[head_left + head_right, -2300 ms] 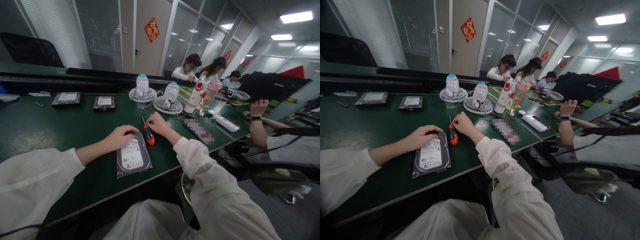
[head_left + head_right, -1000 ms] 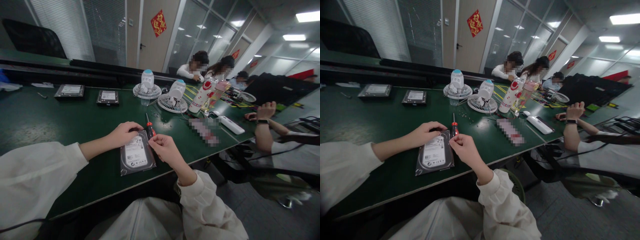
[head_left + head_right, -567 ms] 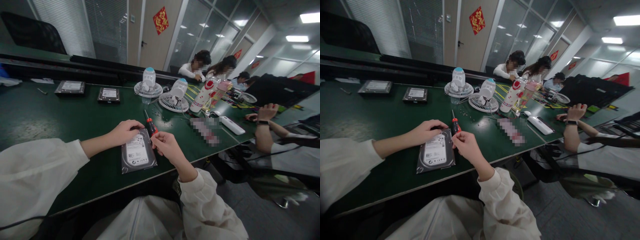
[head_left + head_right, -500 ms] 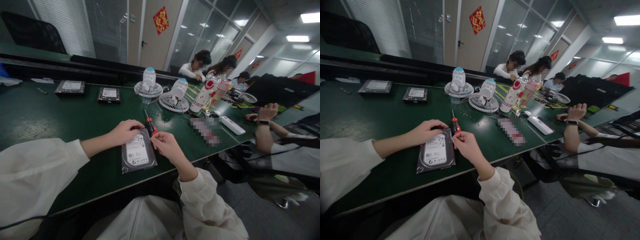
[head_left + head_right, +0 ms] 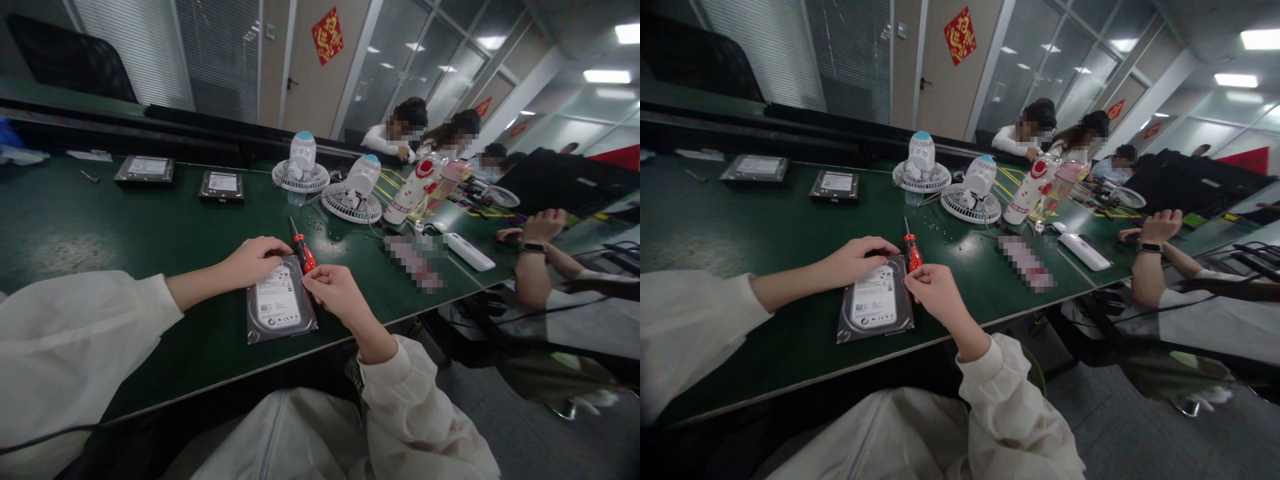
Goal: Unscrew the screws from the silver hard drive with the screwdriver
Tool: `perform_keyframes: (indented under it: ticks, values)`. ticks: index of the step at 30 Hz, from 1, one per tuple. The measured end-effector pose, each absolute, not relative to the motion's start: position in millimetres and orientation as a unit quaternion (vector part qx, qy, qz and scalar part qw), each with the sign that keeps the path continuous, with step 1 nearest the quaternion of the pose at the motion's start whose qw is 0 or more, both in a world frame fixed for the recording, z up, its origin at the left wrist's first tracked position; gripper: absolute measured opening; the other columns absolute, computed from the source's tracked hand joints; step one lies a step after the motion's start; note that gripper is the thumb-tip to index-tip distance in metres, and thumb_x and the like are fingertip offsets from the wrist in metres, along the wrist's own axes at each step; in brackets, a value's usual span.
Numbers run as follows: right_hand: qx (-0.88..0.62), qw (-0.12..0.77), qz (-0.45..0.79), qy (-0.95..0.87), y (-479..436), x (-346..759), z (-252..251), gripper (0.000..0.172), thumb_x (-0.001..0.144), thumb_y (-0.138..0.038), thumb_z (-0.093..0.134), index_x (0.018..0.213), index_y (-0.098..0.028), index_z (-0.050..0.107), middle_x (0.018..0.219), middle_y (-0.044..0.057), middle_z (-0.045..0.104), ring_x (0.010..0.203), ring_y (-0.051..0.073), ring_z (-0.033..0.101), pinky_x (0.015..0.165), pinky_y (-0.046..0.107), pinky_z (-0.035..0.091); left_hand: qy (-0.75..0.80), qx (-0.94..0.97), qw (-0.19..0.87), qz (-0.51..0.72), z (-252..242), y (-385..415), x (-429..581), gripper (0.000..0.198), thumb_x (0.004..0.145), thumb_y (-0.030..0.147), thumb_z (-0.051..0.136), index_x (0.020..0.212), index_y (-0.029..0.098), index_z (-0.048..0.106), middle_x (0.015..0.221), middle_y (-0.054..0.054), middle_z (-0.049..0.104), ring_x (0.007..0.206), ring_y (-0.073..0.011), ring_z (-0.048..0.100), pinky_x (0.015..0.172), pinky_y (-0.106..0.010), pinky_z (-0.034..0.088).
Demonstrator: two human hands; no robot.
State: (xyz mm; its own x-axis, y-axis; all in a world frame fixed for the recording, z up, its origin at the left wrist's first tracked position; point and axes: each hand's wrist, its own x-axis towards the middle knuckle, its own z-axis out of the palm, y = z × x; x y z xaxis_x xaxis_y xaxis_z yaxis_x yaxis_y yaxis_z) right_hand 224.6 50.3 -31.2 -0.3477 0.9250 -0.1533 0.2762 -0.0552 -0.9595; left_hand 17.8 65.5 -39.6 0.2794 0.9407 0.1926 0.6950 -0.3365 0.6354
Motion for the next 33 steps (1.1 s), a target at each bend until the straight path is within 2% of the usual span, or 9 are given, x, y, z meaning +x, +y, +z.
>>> perform_keyframes:
  ticks: [15, 19, 25, 33]
  values:
    - [-0.489, 0.317, 0.548, -0.6, 50.6, 221.9, -33.2, 0.011, 0.073, -0.022, 0.064, 0.064, -0.016, 0.059, 0.035, -0.01, 0.047, 0.029, 0.001, 0.032, 0.035, 0.017, 0.018, 0.526, 0.767, 0.231, 0.284, -41.2, 66.1, 16.7, 0.041, 0.083, 0.027, 0.047, 0.115, 0.018, 0.07, 0.116, -0.007, 0.07, 0.109, -0.0262, 0.061, 0.1, -0.044, 0.047]
    - [-0.487, 0.33, 0.55, -0.593, 51.1, 225.1, -35.9, 0.013, 0.073, -0.026, 0.065, 0.068, -0.016, 0.059, 0.038, -0.011, 0.048, 0.028, 0.0, 0.03, 0.032, 0.017, 0.018, 0.528, 0.766, 0.232, 0.283, -40.3, 65.7, 17.1, 0.041, 0.083, 0.027, 0.047, 0.115, 0.017, 0.07, 0.116, -0.007, 0.07, 0.109, -0.0266, 0.062, 0.1, -0.044, 0.048]
    - [-0.488, 0.329, 0.545, -0.597, 52.8, 227.2, -37.1, 0.017, 0.072, -0.03, 0.068, 0.068, -0.015, 0.06, 0.048, -0.009, 0.055, 0.026, 0.001, 0.036, 0.025, 0.016, 0.023, 0.531, 0.764, 0.233, 0.284, -39.6, 65.5, 17.6, 0.04, 0.082, 0.024, 0.047, 0.114, 0.017, 0.071, 0.114, -0.007, 0.071, 0.108, -0.0263, 0.062, 0.098, -0.043, 0.048]
    - [-0.491, 0.309, 0.55, -0.6, 55.5, 226.1, -34.5, 0.018, 0.076, -0.028, 0.065, 0.065, -0.015, 0.059, 0.048, -0.008, 0.056, 0.026, 0.002, 0.039, 0.023, 0.014, 0.029, 0.525, 0.77, 0.227, 0.283, -40.4, 66.2, 17.4, 0.039, 0.083, 0.023, 0.047, 0.114, 0.017, 0.07, 0.114, -0.007, 0.071, 0.107, -0.0243, 0.062, 0.098, -0.042, 0.048]
